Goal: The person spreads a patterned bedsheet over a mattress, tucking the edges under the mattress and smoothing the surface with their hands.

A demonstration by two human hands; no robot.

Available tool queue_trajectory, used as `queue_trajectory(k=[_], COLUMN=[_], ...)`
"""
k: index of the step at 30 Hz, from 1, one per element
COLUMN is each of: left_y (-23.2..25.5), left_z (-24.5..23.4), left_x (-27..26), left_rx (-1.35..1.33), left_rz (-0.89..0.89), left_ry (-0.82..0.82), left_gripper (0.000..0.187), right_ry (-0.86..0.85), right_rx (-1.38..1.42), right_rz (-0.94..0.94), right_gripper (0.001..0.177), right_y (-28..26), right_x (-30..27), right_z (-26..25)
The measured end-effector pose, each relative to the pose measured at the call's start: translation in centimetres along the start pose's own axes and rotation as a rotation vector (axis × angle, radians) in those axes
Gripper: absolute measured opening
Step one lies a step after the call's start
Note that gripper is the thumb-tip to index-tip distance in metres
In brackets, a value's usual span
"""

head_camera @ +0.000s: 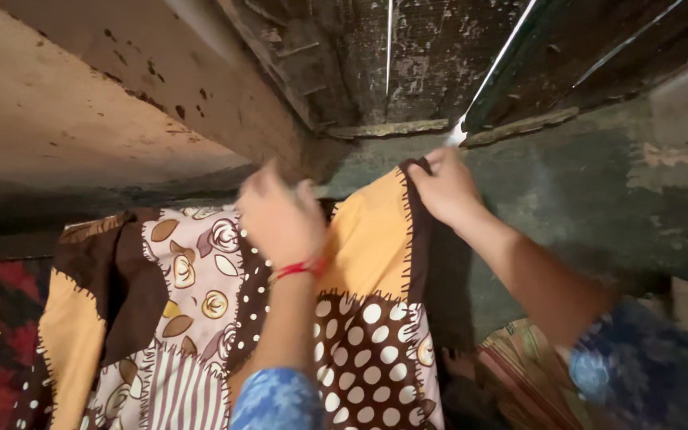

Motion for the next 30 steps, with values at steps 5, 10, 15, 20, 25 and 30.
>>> queue_trajectory(k=[5,10,15,20,25,30], left_y=[-5.7,-9.1,-10.3,-11.8,-11.7,-10.0], left_z=[-1.2,1.4,2.1,1.6,4.3,1.6], left_x=[0.6,3.7,5.5,10.3,6.2,1.5], left_rx=[-0.037,0.118,0.132,-0.054,-0.032,-0.006], left_rz=[-0.571,-0.387,-0.217,-0.039,-0.055,0.0], left_ry=[-0.066,-0.306,-0.194,0.082,-0.292,-0.107], left_gripper=[0.072,0.032,0.03,0.03,0.037,0.067], right_ry=[-0.006,-0.558,-0.22,0.013,-0.03,-0.532], right_rx=[-0.203,-0.556,-0.454,-0.359,-0.43,-0.359], right_rz=[-0.357,-0.076,-0.413,-0.626,-0.627,-0.718], right_gripper=[0.052,0.03,0.019,0.016,0.017,0.035], right_y=[-3.2,-5.4,-6.3,-8.5,-10.8,-11.5], right_x=[0.9,0.9,1.2,2.2,0.4,-4.5], right_z=[0.9,4.2,3.8,5.3,5.9,7.0])
Point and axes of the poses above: each hand's wrist, its own x-axis towards the middle knuckle, its own z-axis out of the palm, y = z × x, the point moved 1 cm from there along x, towards the middle knuckle, and after that the axes turned 4 degrees about -z, right-handed, at the moved point
